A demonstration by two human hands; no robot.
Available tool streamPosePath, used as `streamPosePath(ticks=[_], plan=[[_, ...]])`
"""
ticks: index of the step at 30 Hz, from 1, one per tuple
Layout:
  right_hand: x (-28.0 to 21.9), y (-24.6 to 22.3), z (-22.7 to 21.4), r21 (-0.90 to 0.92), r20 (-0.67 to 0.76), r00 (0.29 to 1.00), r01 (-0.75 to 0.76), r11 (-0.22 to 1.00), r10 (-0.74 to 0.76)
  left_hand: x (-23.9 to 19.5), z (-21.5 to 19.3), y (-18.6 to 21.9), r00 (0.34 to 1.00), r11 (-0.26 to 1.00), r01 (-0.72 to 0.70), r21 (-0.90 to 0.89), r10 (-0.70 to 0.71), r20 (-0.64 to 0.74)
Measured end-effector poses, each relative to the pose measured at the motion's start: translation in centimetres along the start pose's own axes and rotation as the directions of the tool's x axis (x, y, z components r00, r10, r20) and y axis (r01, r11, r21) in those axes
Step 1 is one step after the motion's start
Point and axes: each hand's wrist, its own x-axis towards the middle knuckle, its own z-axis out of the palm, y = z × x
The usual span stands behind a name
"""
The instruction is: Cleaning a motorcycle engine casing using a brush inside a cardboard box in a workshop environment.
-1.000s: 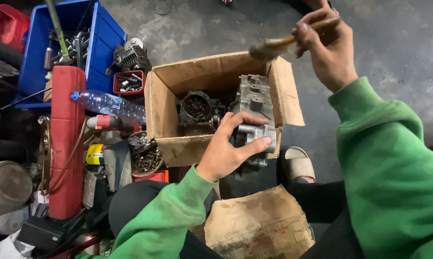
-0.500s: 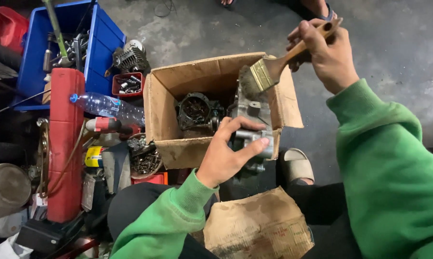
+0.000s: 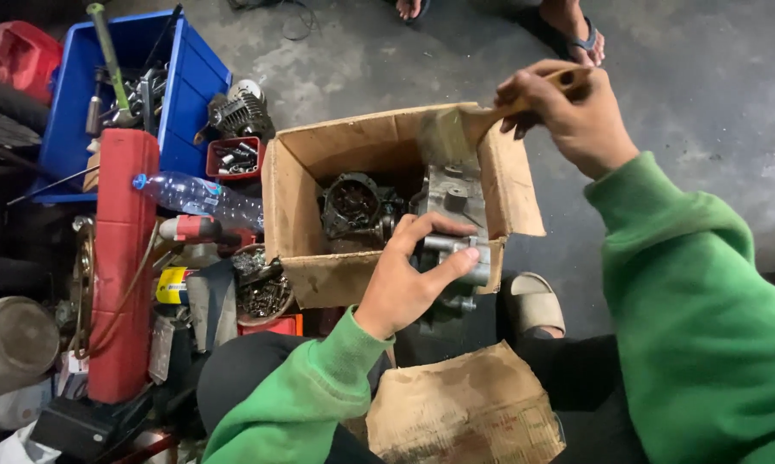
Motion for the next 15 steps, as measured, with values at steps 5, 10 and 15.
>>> streamPosePath(ticks=[5,10,15], plan=[[0.1,1.1,0.2,-0.055,-0.085,0.983,0.155,0.986,-0.16,0.1,0.0,0.1,1.0,1.0,-0.006,-0.005,0.006,0.013],[-0.4,0.2,0.1,0.063,-0.015,0.986,0.165,0.984,-0.165,-0.1,0.0,0.2,1.0,1.0,0.004,0.005,-0.004,0.015],[-0.5,-1.3,0.0,-0.138,0.209,0.976,0.09,0.986,-0.06,-0.1,0.1,0.2,1.0,1.0,-0.02,0.018,0.019,0.018]])
